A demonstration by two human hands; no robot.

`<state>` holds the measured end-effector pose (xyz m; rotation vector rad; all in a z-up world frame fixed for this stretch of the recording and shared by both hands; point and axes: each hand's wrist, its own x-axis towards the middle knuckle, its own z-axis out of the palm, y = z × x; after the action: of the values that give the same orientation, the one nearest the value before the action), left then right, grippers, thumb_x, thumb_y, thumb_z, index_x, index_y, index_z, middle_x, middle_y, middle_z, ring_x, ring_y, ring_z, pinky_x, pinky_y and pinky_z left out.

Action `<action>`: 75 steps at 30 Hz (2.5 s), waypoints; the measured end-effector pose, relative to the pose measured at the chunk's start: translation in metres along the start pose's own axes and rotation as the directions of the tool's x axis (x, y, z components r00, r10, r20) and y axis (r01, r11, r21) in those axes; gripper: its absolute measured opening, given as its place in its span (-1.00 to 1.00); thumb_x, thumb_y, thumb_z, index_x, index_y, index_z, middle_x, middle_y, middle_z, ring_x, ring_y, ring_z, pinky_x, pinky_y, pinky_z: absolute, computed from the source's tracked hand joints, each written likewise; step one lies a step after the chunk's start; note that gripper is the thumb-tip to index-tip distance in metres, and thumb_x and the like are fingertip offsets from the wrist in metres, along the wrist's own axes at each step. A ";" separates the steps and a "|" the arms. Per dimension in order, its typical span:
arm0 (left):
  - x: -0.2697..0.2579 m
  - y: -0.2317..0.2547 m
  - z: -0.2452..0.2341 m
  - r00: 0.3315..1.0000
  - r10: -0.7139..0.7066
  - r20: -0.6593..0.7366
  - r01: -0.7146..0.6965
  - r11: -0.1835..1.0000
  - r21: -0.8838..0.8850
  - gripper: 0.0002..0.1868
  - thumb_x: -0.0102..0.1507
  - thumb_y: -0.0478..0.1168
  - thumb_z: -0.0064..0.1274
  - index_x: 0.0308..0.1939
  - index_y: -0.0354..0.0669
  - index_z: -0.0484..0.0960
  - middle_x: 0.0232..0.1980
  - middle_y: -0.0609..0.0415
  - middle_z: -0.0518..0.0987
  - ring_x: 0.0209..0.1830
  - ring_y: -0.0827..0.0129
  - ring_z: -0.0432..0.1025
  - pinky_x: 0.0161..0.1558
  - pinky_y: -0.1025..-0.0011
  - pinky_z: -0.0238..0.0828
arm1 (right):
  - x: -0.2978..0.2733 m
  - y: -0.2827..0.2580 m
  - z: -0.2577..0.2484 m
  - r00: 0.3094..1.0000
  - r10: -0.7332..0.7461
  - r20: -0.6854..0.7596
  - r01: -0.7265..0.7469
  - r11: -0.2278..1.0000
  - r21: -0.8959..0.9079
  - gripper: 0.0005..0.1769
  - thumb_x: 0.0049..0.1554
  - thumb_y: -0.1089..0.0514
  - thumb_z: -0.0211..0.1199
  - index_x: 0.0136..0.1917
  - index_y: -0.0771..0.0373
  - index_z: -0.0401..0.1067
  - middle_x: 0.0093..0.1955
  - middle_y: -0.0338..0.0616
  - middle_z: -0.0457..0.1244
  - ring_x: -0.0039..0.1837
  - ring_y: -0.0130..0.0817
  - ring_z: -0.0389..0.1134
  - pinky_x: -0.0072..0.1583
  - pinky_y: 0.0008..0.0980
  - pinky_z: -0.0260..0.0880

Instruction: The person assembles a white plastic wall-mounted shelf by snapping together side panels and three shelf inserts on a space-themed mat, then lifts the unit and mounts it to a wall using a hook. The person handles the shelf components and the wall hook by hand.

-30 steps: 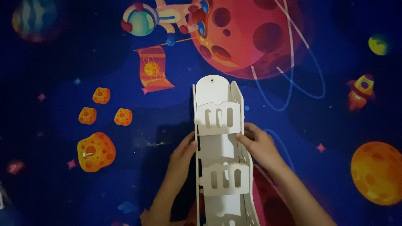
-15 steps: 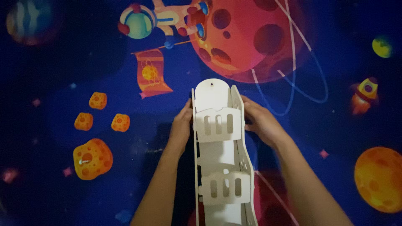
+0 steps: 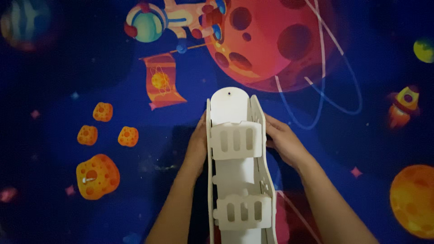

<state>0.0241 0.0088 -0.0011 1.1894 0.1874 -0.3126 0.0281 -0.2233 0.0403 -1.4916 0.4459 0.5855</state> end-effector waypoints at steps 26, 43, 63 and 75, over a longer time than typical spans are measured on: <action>-0.118 0.006 -0.004 0.823 -0.544 -0.164 0.557 0.829 0.042 -0.24 0.20 0.35 -0.08 0.07 -0.25 0.70 0.00 -0.13 0.67 0.02 0.15 0.48 0.16 0.20 0.33 | -0.085 0.023 0.014 0.968 0.238 -0.073 -0.248 0.952 -0.179 -0.05 0.04 -0.31 0.14 0.48 0.38 0.19 0.38 0.33 0.24 0.45 0.09 0.28 0.38 0.06 0.30; -0.123 -0.009 0.017 0.763 -0.627 -0.159 0.572 0.769 -0.285 -0.14 0.17 0.39 -0.11 0.35 -0.11 0.44 0.26 -0.16 0.52 0.18 0.10 0.40 0.15 0.15 0.35 | -0.105 0.004 0.029 0.967 0.251 -0.030 -0.252 0.968 -0.021 -0.18 0.11 -0.25 0.10 0.46 0.31 0.27 0.42 0.14 0.27 0.48 -0.05 0.22 0.42 -0.07 0.15; -0.146 -0.022 0.004 0.830 -0.441 -0.341 0.442 0.893 -0.080 -0.57 0.31 0.02 -0.17 0.00 -0.16 0.68 -0.09 0.06 0.68 -0.12 0.36 0.50 -0.03 0.40 0.39 | -0.093 0.030 0.026 0.978 0.197 -0.069 -0.201 0.979 -0.045 -0.14 0.10 -0.28 0.13 0.46 0.36 0.28 0.33 0.23 0.32 0.36 -0.02 0.35 0.34 -0.10 0.31; -0.191 -0.032 -0.003 0.892 -0.304 -0.334 0.341 0.938 0.059 -0.51 0.36 -0.07 -0.20 0.25 -0.22 0.60 0.23 -0.01 0.63 0.22 0.34 0.48 0.25 0.44 0.29 | -0.124 0.041 0.022 0.983 0.180 -0.041 -0.179 0.983 0.026 -0.21 0.19 -0.33 -0.06 0.43 0.28 0.37 0.33 0.13 0.34 0.34 0.02 0.33 0.29 -0.07 0.32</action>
<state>-0.1660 0.0279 0.0282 1.3210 0.6654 -0.4245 -0.0965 -0.2131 0.0849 -1.4546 0.6239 0.6889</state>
